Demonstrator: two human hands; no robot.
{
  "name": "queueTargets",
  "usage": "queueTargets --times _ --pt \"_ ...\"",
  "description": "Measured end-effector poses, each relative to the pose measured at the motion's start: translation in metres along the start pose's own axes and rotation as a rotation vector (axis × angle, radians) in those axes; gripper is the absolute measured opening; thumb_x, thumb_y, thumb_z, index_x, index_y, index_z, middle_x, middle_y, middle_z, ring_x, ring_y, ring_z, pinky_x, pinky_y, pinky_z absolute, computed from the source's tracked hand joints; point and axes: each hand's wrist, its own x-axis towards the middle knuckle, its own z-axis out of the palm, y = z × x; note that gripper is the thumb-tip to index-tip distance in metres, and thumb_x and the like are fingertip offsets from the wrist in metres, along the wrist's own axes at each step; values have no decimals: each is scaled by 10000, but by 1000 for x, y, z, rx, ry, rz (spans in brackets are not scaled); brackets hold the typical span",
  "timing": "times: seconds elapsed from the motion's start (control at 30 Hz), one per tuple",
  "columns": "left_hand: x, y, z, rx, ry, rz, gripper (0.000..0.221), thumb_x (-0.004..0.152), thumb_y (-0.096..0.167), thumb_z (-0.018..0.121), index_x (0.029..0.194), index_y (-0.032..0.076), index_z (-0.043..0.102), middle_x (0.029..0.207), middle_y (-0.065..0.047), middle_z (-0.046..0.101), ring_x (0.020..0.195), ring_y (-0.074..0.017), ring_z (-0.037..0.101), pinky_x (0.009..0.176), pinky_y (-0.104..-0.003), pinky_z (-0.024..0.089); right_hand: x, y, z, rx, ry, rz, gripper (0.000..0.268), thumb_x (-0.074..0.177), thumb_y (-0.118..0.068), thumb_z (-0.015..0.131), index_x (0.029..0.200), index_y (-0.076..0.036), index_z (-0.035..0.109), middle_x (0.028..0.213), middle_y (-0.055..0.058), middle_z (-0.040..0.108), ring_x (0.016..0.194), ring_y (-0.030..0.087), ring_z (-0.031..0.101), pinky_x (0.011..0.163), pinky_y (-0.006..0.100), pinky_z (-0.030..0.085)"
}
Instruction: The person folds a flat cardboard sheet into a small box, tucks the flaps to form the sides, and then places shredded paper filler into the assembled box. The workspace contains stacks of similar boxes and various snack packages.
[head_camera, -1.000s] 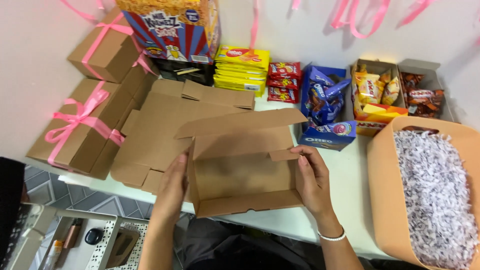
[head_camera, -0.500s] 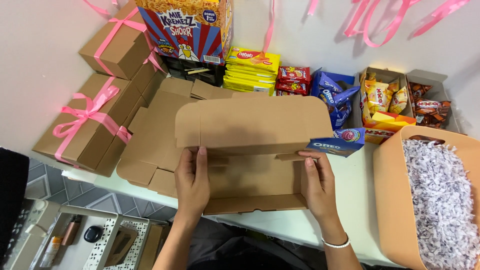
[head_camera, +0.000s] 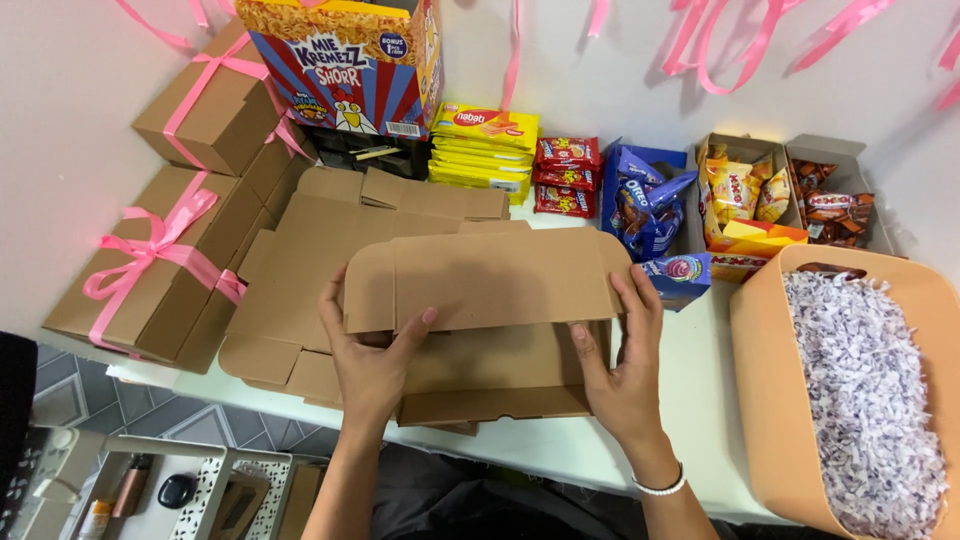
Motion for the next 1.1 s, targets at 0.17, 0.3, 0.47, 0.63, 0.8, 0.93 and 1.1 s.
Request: queueTargets --times 0.17,0.3,0.47,0.63,0.8,0.93,1.1 --pt "9 -29 -7 -1 -59 225 939 696 207 859 1502 202 376 1526 -91 417 1313 -218 523 1051 -337 501 -2 -8 0 365 -132 257 834 949 -409 538 1606 -54 166 1611 127 377 1474 230 382 1209 374 324" --pt "10 -30 -4 69 -134 321 394 847 231 734 1218 99 716 1403 -77 566 1123 -180 672 746 -277 565 2 -10 -1 319 -4 222 648 1034 -392 405 1559 -20 331 1610 113 407 1497 212 368 1228 360 300" --pt "0 -13 13 231 -239 485 318 1030 327 547 960 63 709 942 -22 681 893 -139 614 737 -270 460 1 -13 -15 309 39 270 532 1055 -331 385 1502 -47 432 1491 85 535 1403 180 476 1179 324 365" --pt "-4 -2 40 154 -326 504 459 1094 262 464 720 150 223 703 59 203 666 -93 217 645 -276 199 -1 1 -44 452 240 257 265 1112 -241 470 1023 -57 640 1050 26 605 1040 118 553 951 251 439" --pt "0 -18 72 76 -437 459 462 1083 266 502 704 165 259 690 70 224 656 -72 243 632 -272 194 -4 -1 -78 259 298 277 375 1122 -189 471 760 -145 381 791 -69 349 781 61 326 744 214 294" --pt "-8 -14 105 74 -399 136 480 1064 388 547 694 207 301 707 99 256 674 -55 258 638 -250 209 8 -29 -98 -112 205 164 540 1086 -279 386 1552 -6 370 1588 177 433 1491 283 389 1224 408 307" --pt "-8 -34 135 174 -406 39 485 1068 382 525 704 178 277 693 70 269 678 -80 312 665 -260 262 -12 -24 -115 -420 -29 68 752 899 -423 644 1484 -29 382 1434 204 436 1384 354 427 1144 485 369"
